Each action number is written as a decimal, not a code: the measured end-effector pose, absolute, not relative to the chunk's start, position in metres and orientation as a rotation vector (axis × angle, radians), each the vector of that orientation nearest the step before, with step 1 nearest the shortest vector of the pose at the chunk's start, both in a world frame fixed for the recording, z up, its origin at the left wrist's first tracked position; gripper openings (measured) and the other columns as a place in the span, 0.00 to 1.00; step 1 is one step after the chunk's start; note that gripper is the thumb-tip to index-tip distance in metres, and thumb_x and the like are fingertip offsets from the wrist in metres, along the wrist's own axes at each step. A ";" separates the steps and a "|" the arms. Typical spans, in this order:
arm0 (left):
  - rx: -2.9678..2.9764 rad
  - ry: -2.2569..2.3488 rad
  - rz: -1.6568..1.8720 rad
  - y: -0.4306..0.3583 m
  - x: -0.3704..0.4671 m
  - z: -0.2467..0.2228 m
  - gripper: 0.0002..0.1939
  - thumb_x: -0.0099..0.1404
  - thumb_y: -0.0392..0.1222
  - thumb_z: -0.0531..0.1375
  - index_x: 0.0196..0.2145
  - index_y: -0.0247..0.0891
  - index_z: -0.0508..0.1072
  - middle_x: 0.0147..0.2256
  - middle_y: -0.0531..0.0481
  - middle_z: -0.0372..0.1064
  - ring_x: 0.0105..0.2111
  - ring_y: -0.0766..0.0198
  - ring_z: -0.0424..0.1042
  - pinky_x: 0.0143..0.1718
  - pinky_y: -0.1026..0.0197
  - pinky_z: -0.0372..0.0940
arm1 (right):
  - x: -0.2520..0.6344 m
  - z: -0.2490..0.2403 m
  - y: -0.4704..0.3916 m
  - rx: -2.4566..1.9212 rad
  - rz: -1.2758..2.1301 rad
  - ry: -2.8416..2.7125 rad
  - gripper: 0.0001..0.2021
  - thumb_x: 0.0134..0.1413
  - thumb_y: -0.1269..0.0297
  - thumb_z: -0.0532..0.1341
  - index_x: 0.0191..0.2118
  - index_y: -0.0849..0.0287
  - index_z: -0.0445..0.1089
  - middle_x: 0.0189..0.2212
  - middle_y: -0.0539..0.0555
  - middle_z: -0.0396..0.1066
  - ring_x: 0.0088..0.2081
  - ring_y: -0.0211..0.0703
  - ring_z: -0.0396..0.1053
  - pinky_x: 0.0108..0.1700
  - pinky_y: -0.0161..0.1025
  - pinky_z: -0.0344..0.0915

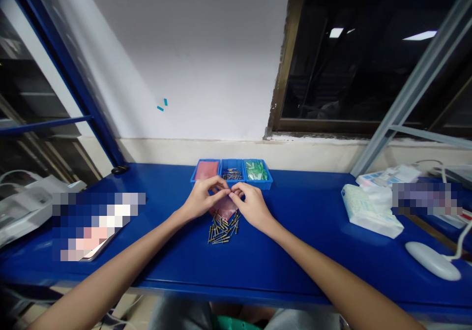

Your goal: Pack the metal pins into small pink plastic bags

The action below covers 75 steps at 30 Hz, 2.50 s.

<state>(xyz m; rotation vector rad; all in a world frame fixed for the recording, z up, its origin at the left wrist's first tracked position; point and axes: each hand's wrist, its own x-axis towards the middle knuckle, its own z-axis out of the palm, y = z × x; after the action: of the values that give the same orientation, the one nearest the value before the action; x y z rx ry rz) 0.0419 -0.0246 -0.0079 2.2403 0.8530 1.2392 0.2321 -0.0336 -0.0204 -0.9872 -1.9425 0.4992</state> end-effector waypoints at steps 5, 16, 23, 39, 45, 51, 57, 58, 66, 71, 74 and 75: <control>2.274 0.914 1.185 -0.022 0.040 -0.009 0.09 0.68 0.44 0.60 0.34 0.35 0.73 0.31 0.50 0.74 0.26 0.68 0.70 0.28 0.65 0.66 | 0.233 -0.015 -0.035 -0.995 0.547 -1.907 0.06 0.60 0.64 0.60 0.33 0.58 0.70 0.28 0.50 0.72 0.30 0.40 0.70 0.32 0.36 0.65; 2.420 0.913 1.022 -0.020 0.037 -0.011 0.15 0.69 0.37 0.57 0.52 0.37 0.71 0.35 0.48 0.76 0.31 0.64 0.73 0.36 0.59 0.67 | 0.236 -0.020 -0.029 -1.055 0.496 -1.853 0.04 0.58 0.66 0.59 0.37 0.58 0.70 0.27 0.50 0.73 0.29 0.40 0.71 0.31 0.35 0.65; 2.197 0.936 1.124 -0.016 0.039 -0.016 0.07 0.68 0.41 0.60 0.40 0.36 0.74 0.34 0.49 0.77 0.32 0.65 0.74 0.33 0.63 0.67 | 0.231 -0.020 -0.034 -1.028 0.566 -2.013 0.05 0.59 0.69 0.59 0.36 0.59 0.72 0.30 0.51 0.76 0.30 0.39 0.72 0.32 0.34 0.64; 2.584 1.232 1.280 -0.009 0.014 -0.001 0.10 0.71 0.39 0.52 0.47 0.36 0.70 0.31 0.50 0.70 0.31 0.64 0.69 0.35 0.61 0.64 | 0.241 0.006 0.024 -1.237 -0.221 -2.067 0.13 0.64 0.65 0.55 0.51 0.65 0.67 0.43 0.63 0.72 0.47 0.55 0.68 0.48 0.50 0.65; 2.671 1.299 1.010 -0.012 0.009 0.004 0.10 0.72 0.39 0.52 0.46 0.37 0.71 0.31 0.50 0.74 0.27 0.65 0.71 0.31 0.63 0.61 | 0.242 -0.009 -0.021 -1.110 -0.102 -2.206 0.10 0.66 0.66 0.53 0.47 0.59 0.68 0.43 0.58 0.72 0.47 0.48 0.69 0.48 0.45 0.66; 2.771 1.254 0.851 -0.012 0.012 -0.001 0.12 0.71 0.35 0.51 0.47 0.38 0.73 0.38 0.46 0.77 0.34 0.61 0.75 0.35 0.61 0.63 | 0.236 -0.017 -0.034 -1.149 0.046 -2.380 0.09 0.66 0.68 0.53 0.38 0.58 0.70 0.38 0.55 0.71 0.40 0.43 0.69 0.42 0.40 0.64; 2.783 1.200 0.715 -0.011 0.015 -0.004 0.14 0.68 0.33 0.51 0.45 0.36 0.74 0.39 0.44 0.77 0.36 0.59 0.75 0.37 0.60 0.65 | 0.232 -0.023 -0.035 -1.095 0.077 -2.460 0.09 0.67 0.68 0.53 0.37 0.59 0.70 0.38 0.55 0.70 0.43 0.44 0.68 0.44 0.39 0.63; 2.775 1.173 0.705 -0.010 0.014 -0.004 0.13 0.67 0.32 0.52 0.44 0.36 0.75 0.39 0.45 0.77 0.36 0.60 0.75 0.37 0.61 0.65 | 0.232 -0.023 -0.035 -1.090 0.070 -2.472 0.09 0.67 0.68 0.53 0.37 0.59 0.70 0.38 0.55 0.70 0.43 0.44 0.68 0.44 0.39 0.63; 2.264 0.773 0.367 -0.006 -0.001 0.009 0.11 0.63 0.35 0.62 0.43 0.36 0.79 0.37 0.45 0.78 0.32 0.63 0.76 0.34 0.63 0.69 | 0.235 -0.020 -0.035 -1.068 -0.003 -2.539 0.10 0.67 0.68 0.52 0.39 0.60 0.71 0.40 0.56 0.70 0.43 0.45 0.68 0.42 0.39 0.63; 2.250 0.666 0.318 -0.002 -0.002 0.004 0.07 0.63 0.38 0.65 0.40 0.38 0.81 0.35 0.45 0.79 0.33 0.62 0.76 0.35 0.63 0.68 | 0.236 -0.018 -0.035 -1.051 -0.034 -2.589 0.10 0.67 0.67 0.54 0.38 0.60 0.71 0.37 0.56 0.70 0.41 0.44 0.67 0.40 0.39 0.62; 2.253 0.678 0.292 0.000 -0.002 -0.001 0.07 0.64 0.39 0.65 0.39 0.38 0.82 0.35 0.45 0.79 0.32 0.62 0.75 0.35 0.63 0.67 | 0.235 -0.017 -0.037 -1.072 -0.038 -2.584 0.10 0.67 0.66 0.54 0.38 0.60 0.72 0.37 0.56 0.70 0.40 0.44 0.67 0.39 0.38 0.61; 2.256 0.690 0.290 0.001 -0.002 -0.002 0.07 0.64 0.39 0.65 0.39 0.37 0.81 0.34 0.45 0.79 0.32 0.63 0.75 0.34 0.63 0.66 | 0.235 -0.017 -0.038 -1.075 -0.033 -2.584 0.10 0.67 0.67 0.54 0.38 0.60 0.72 0.38 0.56 0.70 0.41 0.44 0.67 0.40 0.38 0.61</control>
<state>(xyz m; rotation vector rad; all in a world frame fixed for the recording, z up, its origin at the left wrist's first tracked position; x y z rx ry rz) -0.0019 0.0005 -0.0017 2.2556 0.6900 0.2898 0.2353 -0.0378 -0.0171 -1.0748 -2.5840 -0.0332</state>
